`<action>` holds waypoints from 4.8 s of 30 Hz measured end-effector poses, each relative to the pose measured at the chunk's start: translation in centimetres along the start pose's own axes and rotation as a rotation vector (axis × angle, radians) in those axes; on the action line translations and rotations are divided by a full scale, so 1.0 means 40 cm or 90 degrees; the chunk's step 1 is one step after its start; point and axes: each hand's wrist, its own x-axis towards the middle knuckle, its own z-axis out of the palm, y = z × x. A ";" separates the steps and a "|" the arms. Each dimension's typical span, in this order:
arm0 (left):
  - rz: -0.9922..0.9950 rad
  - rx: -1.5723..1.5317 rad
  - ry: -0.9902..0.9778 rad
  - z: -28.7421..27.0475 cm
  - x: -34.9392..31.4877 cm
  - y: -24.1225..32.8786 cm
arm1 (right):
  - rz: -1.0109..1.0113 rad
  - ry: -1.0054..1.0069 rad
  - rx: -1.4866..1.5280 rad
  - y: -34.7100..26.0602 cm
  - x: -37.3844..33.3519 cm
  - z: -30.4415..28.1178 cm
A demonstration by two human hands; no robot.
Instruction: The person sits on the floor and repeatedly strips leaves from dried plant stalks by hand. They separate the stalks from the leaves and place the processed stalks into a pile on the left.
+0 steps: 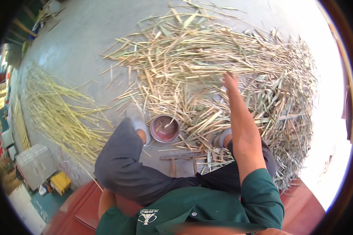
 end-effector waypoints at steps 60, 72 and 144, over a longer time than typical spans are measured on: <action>0.613 0.017 0.723 -0.777 -0.236 0.960 | -0.060 -0.217 0.456 -0.673 -0.674 -0.007; 0.702 -0.126 0.607 -0.750 -0.171 0.989 | -0.135 -0.266 0.441 -0.653 -0.702 -0.013; 0.733 -0.667 0.387 -0.758 -0.148 1.034 | -0.181 -0.082 0.363 -0.694 -0.718 -0.074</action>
